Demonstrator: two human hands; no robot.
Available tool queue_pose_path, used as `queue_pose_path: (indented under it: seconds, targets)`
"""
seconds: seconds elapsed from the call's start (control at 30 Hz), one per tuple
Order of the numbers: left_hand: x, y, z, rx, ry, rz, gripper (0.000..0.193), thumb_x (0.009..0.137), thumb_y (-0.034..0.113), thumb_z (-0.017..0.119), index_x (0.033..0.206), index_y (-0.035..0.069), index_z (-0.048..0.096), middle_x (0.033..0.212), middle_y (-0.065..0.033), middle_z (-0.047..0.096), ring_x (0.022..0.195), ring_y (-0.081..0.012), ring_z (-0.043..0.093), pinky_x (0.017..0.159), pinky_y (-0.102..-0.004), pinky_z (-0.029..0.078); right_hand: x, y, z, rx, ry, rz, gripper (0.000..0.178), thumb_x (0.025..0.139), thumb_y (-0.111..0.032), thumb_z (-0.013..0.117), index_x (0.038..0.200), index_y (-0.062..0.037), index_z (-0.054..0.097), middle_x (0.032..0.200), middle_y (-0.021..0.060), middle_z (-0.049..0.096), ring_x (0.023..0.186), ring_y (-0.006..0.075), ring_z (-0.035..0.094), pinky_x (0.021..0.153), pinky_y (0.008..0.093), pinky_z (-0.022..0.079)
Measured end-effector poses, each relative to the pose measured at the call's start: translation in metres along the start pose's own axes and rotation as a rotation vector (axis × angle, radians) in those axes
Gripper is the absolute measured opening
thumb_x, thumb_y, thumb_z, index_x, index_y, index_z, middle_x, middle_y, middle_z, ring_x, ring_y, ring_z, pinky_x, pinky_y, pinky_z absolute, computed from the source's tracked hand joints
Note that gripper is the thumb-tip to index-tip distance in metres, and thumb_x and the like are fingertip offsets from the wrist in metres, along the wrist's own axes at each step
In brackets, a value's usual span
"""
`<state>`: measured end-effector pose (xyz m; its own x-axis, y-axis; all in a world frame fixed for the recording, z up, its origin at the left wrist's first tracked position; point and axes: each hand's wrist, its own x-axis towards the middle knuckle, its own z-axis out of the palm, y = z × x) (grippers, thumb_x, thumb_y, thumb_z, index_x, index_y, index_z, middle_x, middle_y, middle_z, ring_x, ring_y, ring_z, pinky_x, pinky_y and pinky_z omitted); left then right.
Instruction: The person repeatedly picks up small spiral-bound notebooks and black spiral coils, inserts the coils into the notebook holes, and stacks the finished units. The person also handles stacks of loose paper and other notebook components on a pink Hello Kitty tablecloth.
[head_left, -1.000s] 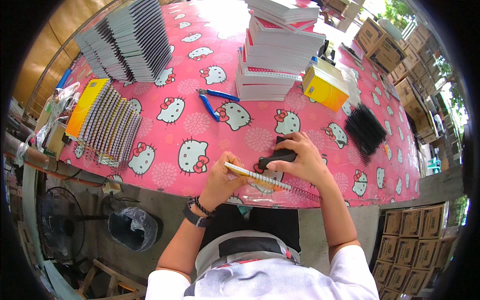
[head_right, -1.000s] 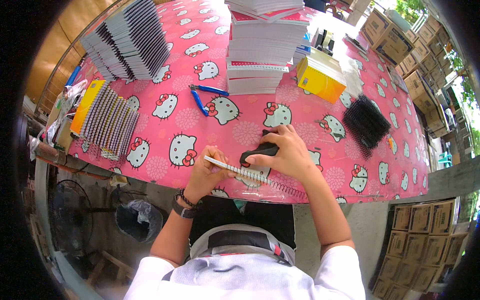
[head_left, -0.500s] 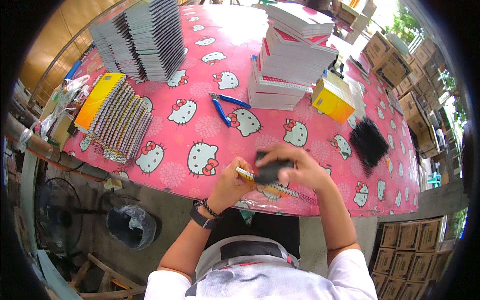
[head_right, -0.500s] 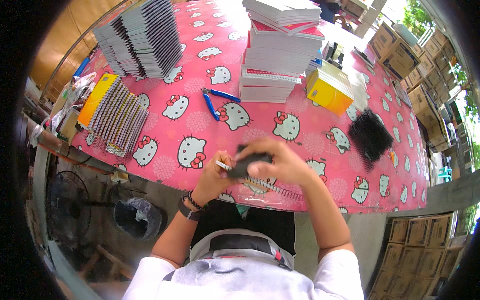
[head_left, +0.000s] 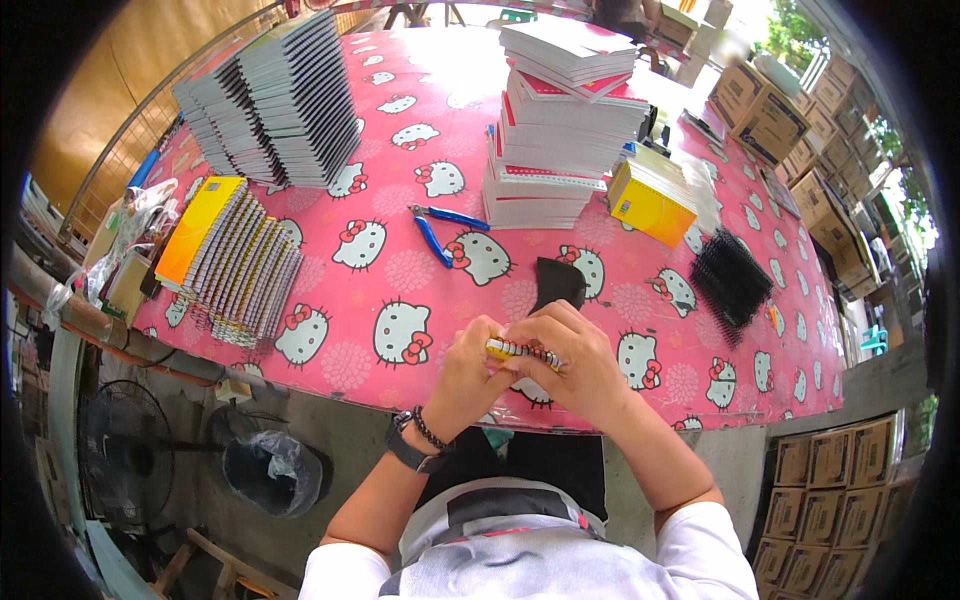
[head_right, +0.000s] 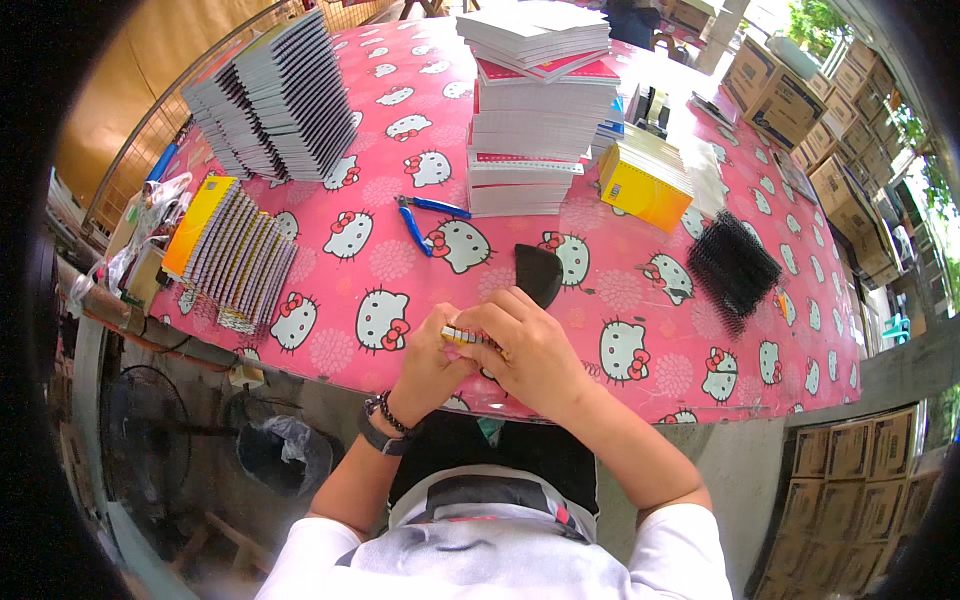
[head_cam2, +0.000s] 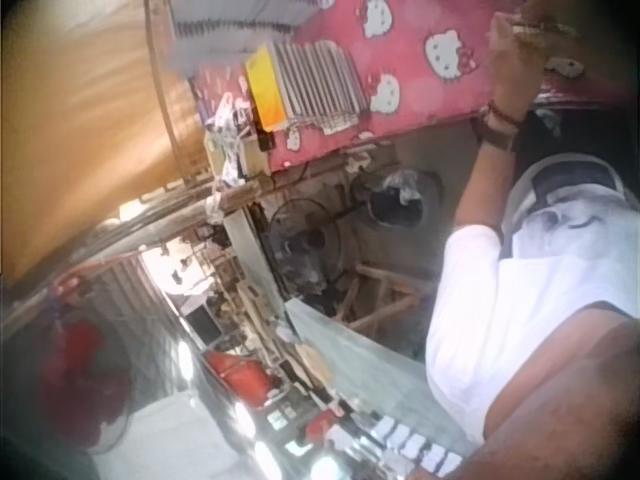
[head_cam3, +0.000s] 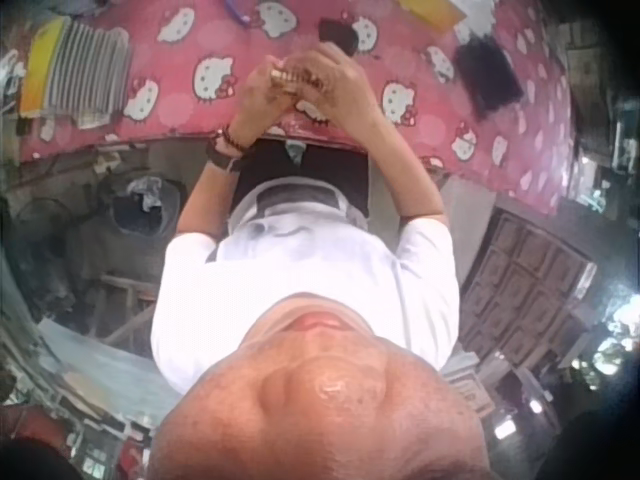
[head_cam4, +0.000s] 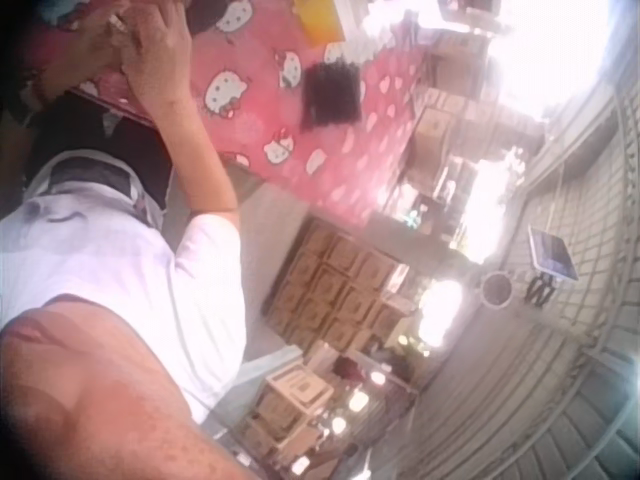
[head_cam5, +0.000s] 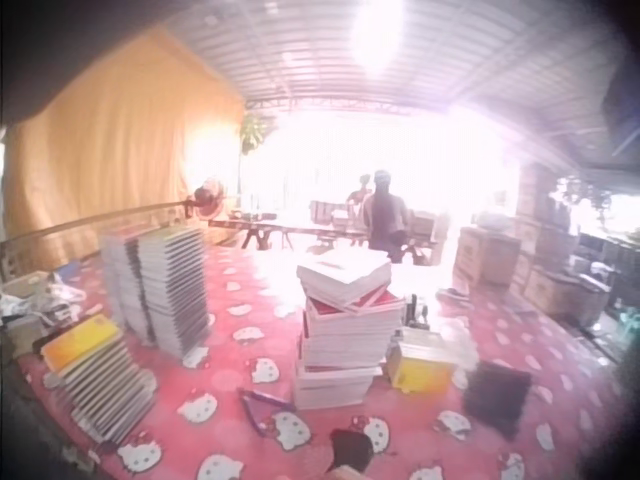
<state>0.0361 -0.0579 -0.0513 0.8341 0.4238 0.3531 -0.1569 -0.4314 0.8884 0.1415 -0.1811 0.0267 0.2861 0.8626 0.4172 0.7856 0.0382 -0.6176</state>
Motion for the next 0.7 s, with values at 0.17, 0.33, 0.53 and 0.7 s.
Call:
queue_pose_path:
  seconds: [0.17, 0.33, 0.53, 0.7]
  targets:
    - [0.0, 0.004, -0.006, 0.103, 0.054, 0.054, 0.033, 0.074, 0.012, 0.071, 0.096, 0.005, 0.048, 0.085, -0.012, 0.052, 0.079, -0.0335, 0.05, 0.071, -0.0408, 0.039, 0.004, -0.01, 0.009, -0.035, 0.101, -0.104, 0.028, 0.078, -0.01, 0.068, 0.104, -0.0031, 0.06, 0.086, 0.0116, 0.059, 0.078, 0.0287, 0.058, 0.069, 0.0358, 0.048]
    - [-0.002, 0.013, -0.011, 0.167, 0.081, 0.057, 0.032, 0.073, 0.007, 0.067, 0.095, 0.005, 0.045, 0.086, -0.0125, 0.051, 0.08, -0.0341, 0.051, 0.072, -0.0413, 0.038, 0.007, -0.006, 0.021, 0.0, 0.143, -0.13, 0.028, 0.078, -0.011, 0.068, 0.104, -0.0029, 0.06, 0.084, 0.0121, 0.058, 0.077, 0.0287, 0.057, 0.068, 0.0357, 0.048]
    - [-0.006, 0.006, -0.021, 0.231, 0.124, 0.164, 0.031, 0.071, 0.002, 0.066, 0.093, 0.005, 0.045, 0.087, -0.0114, 0.052, 0.079, -0.033, 0.051, 0.071, -0.0408, 0.037, 0.018, -0.017, 0.027, 0.03, 0.085, -0.143, 0.027, 0.077, -0.014, 0.071, 0.099, -0.0029, 0.061, 0.081, 0.0109, 0.056, 0.074, 0.027, 0.055, 0.065, 0.0347, 0.046]
    - [-0.01, 0.015, -0.033, 0.222, 0.159, 0.151, 0.032, 0.07, 0.001, 0.066, 0.094, 0.005, 0.046, 0.086, -0.011, 0.052, 0.08, -0.0329, 0.052, 0.071, -0.0409, 0.037, 0.03, -0.022, 0.034, -0.033, 0.044, -0.171, 0.027, 0.078, -0.017, 0.068, 0.097, -0.0028, 0.058, 0.08, 0.0114, 0.052, 0.075, 0.0298, 0.052, 0.067, 0.0382, 0.045]
